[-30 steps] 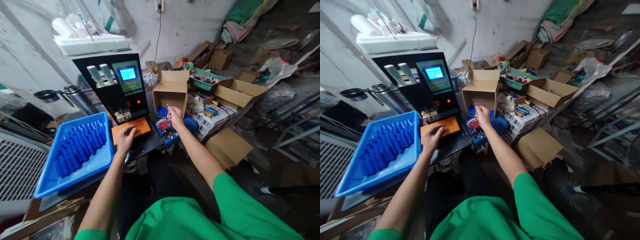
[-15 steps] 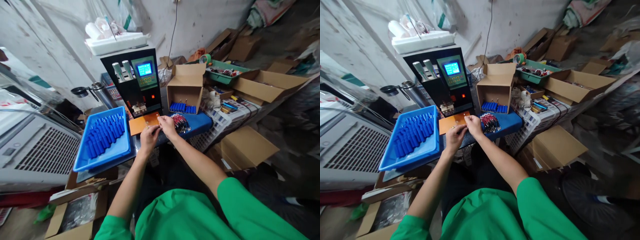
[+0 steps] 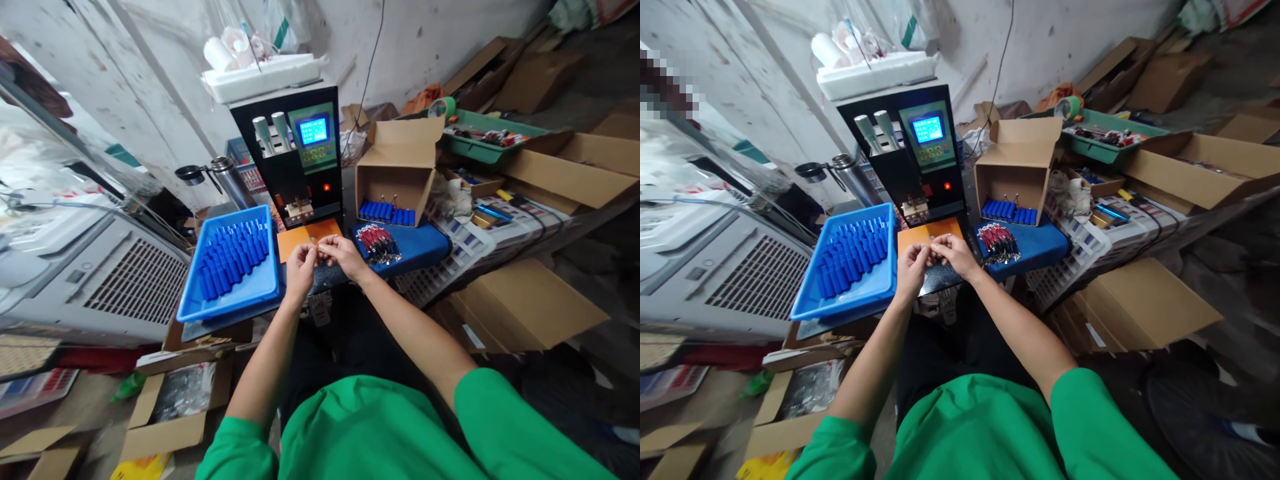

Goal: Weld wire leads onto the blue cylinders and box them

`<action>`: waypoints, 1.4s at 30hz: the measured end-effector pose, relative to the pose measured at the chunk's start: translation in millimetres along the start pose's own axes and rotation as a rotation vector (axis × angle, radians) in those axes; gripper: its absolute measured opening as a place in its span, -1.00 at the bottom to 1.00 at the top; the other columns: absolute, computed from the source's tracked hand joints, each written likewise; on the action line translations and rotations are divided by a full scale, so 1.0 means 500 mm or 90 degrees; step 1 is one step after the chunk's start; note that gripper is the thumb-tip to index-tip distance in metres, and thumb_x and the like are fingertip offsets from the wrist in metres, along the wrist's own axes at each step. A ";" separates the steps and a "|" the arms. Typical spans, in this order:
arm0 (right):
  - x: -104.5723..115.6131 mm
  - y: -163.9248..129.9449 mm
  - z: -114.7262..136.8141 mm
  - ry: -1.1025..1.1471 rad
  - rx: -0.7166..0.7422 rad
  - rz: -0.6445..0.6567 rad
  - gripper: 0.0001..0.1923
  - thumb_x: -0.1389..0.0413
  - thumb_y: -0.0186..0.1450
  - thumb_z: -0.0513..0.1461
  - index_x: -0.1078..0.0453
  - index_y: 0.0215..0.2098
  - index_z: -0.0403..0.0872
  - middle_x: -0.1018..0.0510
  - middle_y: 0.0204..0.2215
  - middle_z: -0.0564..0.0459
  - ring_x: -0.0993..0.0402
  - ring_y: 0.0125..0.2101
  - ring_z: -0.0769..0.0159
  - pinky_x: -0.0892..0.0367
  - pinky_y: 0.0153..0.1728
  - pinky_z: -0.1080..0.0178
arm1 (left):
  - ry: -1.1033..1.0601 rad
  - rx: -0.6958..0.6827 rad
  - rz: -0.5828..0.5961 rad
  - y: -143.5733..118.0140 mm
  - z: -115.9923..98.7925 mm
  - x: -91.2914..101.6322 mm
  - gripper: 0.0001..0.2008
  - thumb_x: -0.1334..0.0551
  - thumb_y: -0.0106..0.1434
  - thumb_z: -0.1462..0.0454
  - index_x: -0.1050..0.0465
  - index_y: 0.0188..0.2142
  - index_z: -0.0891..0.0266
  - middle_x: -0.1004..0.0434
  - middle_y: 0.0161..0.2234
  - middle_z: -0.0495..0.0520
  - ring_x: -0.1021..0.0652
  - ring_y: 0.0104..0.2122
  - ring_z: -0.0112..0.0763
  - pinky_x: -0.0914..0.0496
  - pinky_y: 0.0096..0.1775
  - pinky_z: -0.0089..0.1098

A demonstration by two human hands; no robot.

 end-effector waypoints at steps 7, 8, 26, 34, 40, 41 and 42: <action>-0.014 -0.013 -0.015 -0.069 0.022 0.008 -0.59 -0.35 0.06 0.06 -0.41 -0.44 -0.08 -0.44 -0.60 0.16 -0.27 -0.62 0.47 -0.22 -0.56 0.35 | -0.043 0.019 -0.011 -0.037 0.012 0.006 -0.61 -0.32 0.24 -0.06 -0.42 -0.37 0.22 -0.49 -0.52 0.00 -0.45 -0.54 -0.48 -0.35 -0.46 -0.42; -0.013 -0.013 -0.018 -0.082 0.021 0.005 -0.58 -0.35 0.06 0.07 -0.41 -0.44 -0.08 -0.44 -0.61 0.16 -0.26 -0.63 0.47 -0.21 -0.57 0.35 | -0.032 0.016 -0.011 -0.040 0.014 0.013 -0.63 -0.31 0.25 -0.05 -0.43 -0.34 0.23 -0.51 -0.50 0.02 -0.47 -0.52 -0.47 -0.37 -0.44 -0.41; 0.035 -0.024 -0.062 -0.105 -0.013 -0.078 -0.56 -0.34 0.05 0.10 -0.40 -0.48 -0.07 -0.41 -0.62 0.14 -0.26 -0.63 0.47 -0.21 -0.62 0.37 | 1.036 0.008 0.125 0.081 0.028 0.366 -0.56 -0.37 0.16 0.27 -0.44 0.04 0.23 -0.46 0.01 0.36 -0.43 0.03 0.13 -0.29 0.01 -0.06; 0.050 -0.020 -0.063 -0.090 -0.017 -0.105 -0.55 -0.34 0.04 0.10 -0.41 -0.45 -0.09 -0.41 -0.63 0.15 -0.28 -0.63 0.47 -0.21 -0.63 0.38 | 0.779 0.040 0.078 0.053 0.041 0.359 -0.83 -0.35 0.16 0.32 -0.48 -0.22 0.17 -0.62 -0.25 0.13 -0.59 -0.20 -0.13 -0.40 -0.15 -0.23; 0.062 -0.013 -0.057 -0.070 -0.015 -0.121 -0.54 -0.35 0.04 0.10 -0.40 -0.45 -0.09 -0.41 -0.63 0.15 -0.28 -0.63 0.48 -0.20 -0.63 0.40 | 0.412 -0.028 -0.129 0.078 0.009 0.278 -0.66 -0.38 0.15 0.18 -0.51 -0.10 0.25 -0.63 -0.21 0.09 -0.59 -0.27 -0.33 -0.50 -0.15 -0.30; 0.062 -0.012 -0.056 -0.065 -0.014 -0.124 -0.54 -0.35 0.04 0.10 -0.40 -0.45 -0.09 -0.41 -0.62 0.15 -0.28 -0.62 0.48 -0.20 -0.64 0.40 | 0.344 -0.043 -0.131 0.088 0.009 0.252 -0.64 -0.38 0.14 0.17 -0.50 -0.08 0.25 -0.63 -0.21 0.09 -0.59 -0.28 -0.35 -0.51 -0.17 -0.31; 0.061 -0.011 -0.055 -0.060 -0.014 -0.127 -0.54 -0.35 0.03 0.10 -0.39 -0.45 -0.09 -0.41 -0.62 0.15 -0.28 -0.62 0.48 -0.20 -0.64 0.41 | 0.287 -0.057 -0.124 0.098 0.011 0.224 -0.62 -0.39 0.12 0.17 -0.50 -0.08 0.26 -0.62 -0.24 0.08 -0.59 -0.29 -0.36 -0.51 -0.19 -0.33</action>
Point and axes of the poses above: each hand's wrist, its own y-axis towards the middle knuckle, its own x-axis out of the back of the hand, z = x × y, the point moved 1 cm from there along y, towards the middle knuckle
